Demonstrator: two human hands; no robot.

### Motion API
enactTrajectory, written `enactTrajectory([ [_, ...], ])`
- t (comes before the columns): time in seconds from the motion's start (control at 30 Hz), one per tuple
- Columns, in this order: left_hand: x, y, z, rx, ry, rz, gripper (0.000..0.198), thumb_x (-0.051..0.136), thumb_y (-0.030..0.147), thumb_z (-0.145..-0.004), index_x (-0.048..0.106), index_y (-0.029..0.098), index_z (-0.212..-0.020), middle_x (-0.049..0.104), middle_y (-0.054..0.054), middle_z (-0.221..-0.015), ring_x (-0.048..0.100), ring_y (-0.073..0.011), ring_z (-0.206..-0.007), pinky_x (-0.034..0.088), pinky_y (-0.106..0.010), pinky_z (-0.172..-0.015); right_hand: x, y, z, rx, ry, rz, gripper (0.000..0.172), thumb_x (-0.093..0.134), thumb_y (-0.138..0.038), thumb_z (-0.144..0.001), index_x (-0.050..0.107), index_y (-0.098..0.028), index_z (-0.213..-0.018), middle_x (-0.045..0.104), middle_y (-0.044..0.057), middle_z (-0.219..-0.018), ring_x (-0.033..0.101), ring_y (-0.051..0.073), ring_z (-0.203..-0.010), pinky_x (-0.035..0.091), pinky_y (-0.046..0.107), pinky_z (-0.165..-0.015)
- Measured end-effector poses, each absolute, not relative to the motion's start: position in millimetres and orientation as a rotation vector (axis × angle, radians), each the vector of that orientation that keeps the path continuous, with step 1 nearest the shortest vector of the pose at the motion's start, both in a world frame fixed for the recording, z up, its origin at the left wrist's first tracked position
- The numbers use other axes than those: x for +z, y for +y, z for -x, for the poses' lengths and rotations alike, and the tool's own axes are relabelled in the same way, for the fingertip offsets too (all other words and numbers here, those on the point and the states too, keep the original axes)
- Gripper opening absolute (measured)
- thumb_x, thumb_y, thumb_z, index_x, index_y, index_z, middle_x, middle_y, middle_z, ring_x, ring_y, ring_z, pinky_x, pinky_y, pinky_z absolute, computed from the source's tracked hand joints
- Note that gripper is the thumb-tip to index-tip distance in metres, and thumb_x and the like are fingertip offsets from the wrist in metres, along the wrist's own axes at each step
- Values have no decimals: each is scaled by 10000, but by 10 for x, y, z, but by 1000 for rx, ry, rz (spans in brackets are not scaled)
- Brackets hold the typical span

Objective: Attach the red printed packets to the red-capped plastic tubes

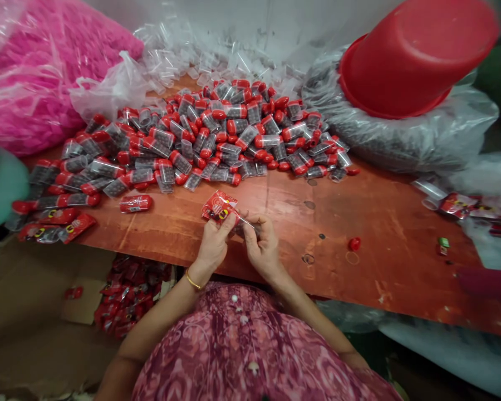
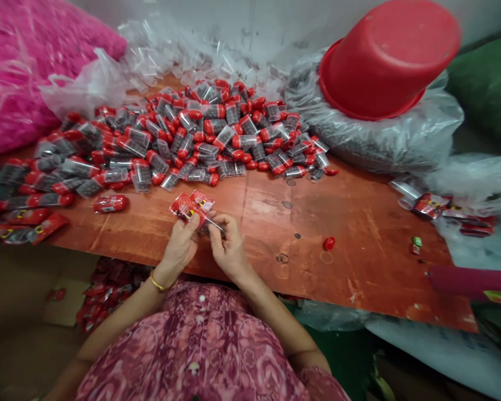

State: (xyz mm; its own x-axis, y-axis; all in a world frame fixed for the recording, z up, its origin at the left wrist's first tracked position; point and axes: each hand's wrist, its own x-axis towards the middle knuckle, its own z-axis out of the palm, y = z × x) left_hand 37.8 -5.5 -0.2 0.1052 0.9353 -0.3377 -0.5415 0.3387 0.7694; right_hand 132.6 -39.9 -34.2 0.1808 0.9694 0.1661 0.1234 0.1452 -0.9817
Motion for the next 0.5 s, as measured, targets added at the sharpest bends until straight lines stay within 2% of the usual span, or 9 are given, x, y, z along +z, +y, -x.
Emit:
enactTrajectory([
  [0.13, -10, -8, -343, 1141, 911, -575, 290, 811, 312, -518, 699, 144, -727, 697, -21, -693, 630, -133, -664, 490, -239, -681, -345, -409, -1366, 888, -1343, 1240, 173, 470, -320, -890, 463, -244, -1045, 605, 31, -952, 617, 130, -775, 522, 282, -725],
  [0.27, -51, -11, -383, 1104, 905, -602, 240, 809, 264, -513, 670, 154, -673, 660, 12, -659, 584, -101, -625, 472, -213, -643, -297, -385, -1314, 855, -1191, 1251, 165, 440, -359, -891, 487, -224, -972, 596, 61, -967, 606, 151, -843, 517, 295, -745],
  [0.4, -58, -54, -446, 1082, 861, -597, 304, 794, 375, -561, 685, 161, -748, 605, 28, -578, 542, -93, -564, 442, -202, -562, -250, -358, -1240, 824, -958, 1271, 187, 434, -400, -886, 476, -223, -929, 571, 20, -854, 580, 130, -771, 500, 265, -712],
  [0.5, -58, -81, -475, 1133, 881, -586, 375, 758, 492, -575, 686, 161, -736, 634, 7, -627, 558, -110, -602, 448, -220, -587, -218, -343, -1226, 895, -962, 1251, 187, 462, -411, -871, 457, -230, -919, 546, -2, -805, 562, 117, -702, 487, 243, -651],
])
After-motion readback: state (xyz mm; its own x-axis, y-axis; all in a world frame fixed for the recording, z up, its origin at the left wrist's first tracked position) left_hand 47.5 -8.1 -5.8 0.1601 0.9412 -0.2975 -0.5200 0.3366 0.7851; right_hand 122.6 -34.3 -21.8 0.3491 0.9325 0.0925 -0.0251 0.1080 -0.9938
